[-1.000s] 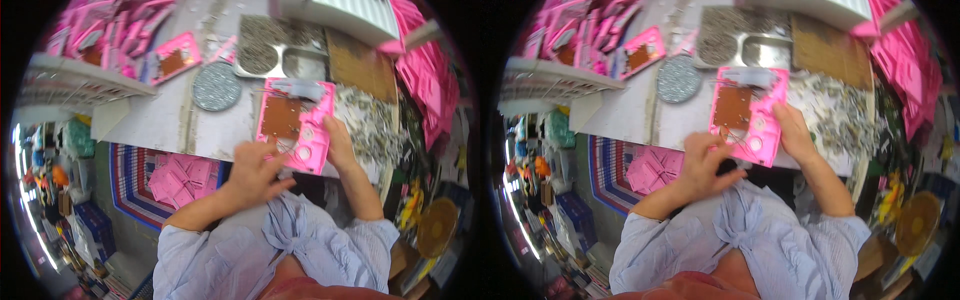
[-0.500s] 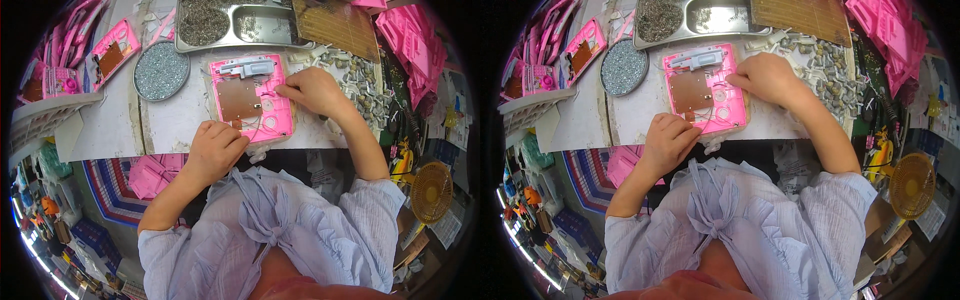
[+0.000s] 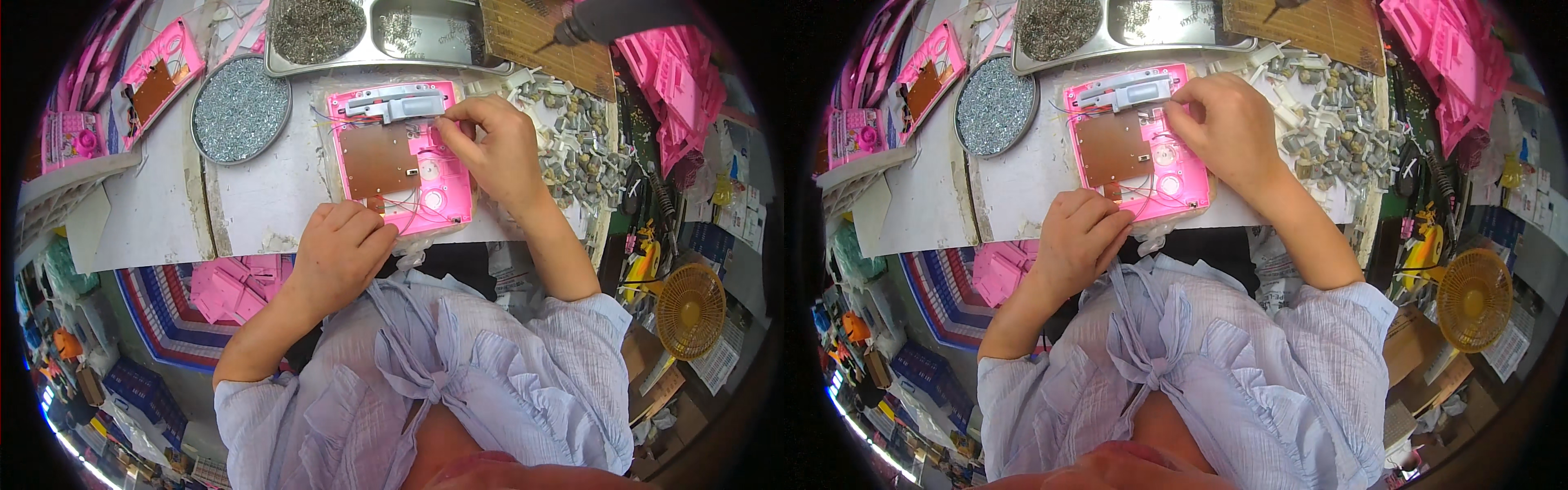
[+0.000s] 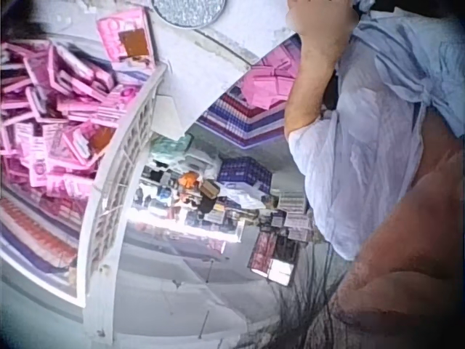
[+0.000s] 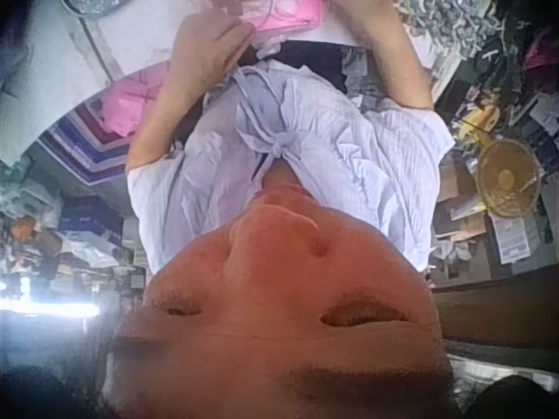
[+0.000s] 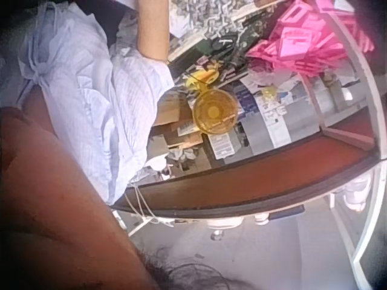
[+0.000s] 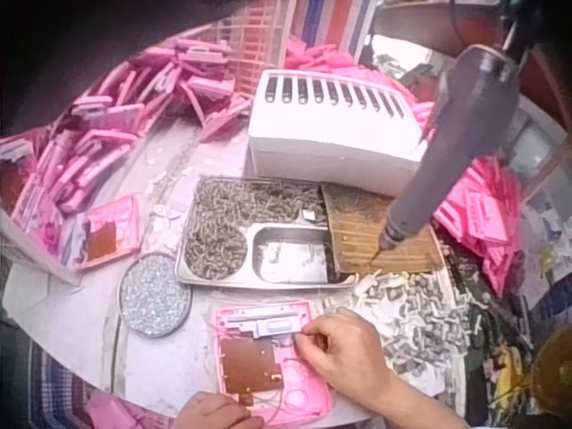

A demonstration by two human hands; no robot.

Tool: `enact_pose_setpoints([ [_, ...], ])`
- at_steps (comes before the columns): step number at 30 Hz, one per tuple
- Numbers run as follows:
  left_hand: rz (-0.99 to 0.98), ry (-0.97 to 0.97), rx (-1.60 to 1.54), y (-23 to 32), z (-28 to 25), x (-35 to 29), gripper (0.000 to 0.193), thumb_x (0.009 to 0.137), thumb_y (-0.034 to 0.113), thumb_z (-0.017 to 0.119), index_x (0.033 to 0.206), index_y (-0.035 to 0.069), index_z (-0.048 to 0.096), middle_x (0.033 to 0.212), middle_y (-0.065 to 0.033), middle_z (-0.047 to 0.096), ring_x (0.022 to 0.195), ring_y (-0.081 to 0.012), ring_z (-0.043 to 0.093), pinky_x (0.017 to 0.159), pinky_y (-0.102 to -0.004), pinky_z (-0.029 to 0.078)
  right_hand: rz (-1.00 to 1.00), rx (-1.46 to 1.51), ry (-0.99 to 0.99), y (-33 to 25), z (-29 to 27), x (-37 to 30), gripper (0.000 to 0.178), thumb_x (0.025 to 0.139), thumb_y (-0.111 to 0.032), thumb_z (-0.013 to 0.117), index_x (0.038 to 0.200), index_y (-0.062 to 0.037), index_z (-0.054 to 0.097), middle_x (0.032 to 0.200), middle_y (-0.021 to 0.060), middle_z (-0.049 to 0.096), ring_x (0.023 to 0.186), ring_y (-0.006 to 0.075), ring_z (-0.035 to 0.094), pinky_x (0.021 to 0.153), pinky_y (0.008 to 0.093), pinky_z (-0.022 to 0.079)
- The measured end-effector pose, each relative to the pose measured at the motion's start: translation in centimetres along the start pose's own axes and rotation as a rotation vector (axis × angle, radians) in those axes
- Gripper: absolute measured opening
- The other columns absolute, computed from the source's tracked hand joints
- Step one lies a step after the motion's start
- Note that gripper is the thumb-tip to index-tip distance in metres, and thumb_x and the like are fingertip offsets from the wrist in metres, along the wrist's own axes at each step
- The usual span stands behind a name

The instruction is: The recorder is assembling and soldering electronic components into pink plastic toy housings.

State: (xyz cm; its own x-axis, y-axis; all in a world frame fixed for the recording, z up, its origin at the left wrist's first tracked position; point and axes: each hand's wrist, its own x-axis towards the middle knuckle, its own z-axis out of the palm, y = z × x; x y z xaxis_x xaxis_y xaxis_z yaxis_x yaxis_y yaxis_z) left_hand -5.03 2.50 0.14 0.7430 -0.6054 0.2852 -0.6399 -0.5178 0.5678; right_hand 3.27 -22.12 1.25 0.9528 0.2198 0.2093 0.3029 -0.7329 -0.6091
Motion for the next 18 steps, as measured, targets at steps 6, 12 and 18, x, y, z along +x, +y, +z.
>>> enact_pose_setpoints([
  [6, -0.008, 0.0, -0.01, 0.0, -0.1, -0.1, 0.021, 0.079, 0.011, 0.078, 0.098, 0.008, 0.071, 0.091, -0.0034, 0.062, 0.088, -0.0241, 0.061, 0.079, -0.0387, 0.046, -0.032, 0.034, -0.082, -1.3, -0.1, -0.6, 0.013, 0.086, -0.013, 0.077, 0.09, -0.0021, 0.074, 0.074, 0.0095, 0.066, 0.065, 0.0225, 0.06, 0.061, 0.0347, 0.048],
  [12, -0.001, 0.032, -0.024, -0.2, 0.2, -0.2, 0.02, 0.079, 0.011, 0.078, 0.098, 0.008, 0.071, 0.092, -0.0033, 0.062, 0.092, -0.0236, 0.062, 0.081, -0.0385, 0.046, -0.105, -0.179, -0.089, -1.7, 1.2, -0.4, 0.012, 0.087, -0.017, 0.076, 0.088, -0.0058, 0.072, 0.077, 0.009, 0.068, 0.072, 0.0279, 0.063, 0.064, 0.0403, 0.05],
  [18, 0.0, 0.03, -0.027, -0.3, 0.2, -0.4, 0.021, 0.079, 0.011, 0.078, 0.099, 0.009, 0.071, 0.093, -0.0029, 0.062, 0.094, -0.0234, 0.063, 0.082, -0.0384, 0.046, -0.125, -0.354, -0.179, -3.0, 0.7, 0.4, 0.018, 0.086, -0.021, 0.072, 0.08, -0.0053, 0.067, 0.073, 0.0122, 0.068, 0.077, 0.0323, 0.068, 0.064, 0.0452, 0.055],
])
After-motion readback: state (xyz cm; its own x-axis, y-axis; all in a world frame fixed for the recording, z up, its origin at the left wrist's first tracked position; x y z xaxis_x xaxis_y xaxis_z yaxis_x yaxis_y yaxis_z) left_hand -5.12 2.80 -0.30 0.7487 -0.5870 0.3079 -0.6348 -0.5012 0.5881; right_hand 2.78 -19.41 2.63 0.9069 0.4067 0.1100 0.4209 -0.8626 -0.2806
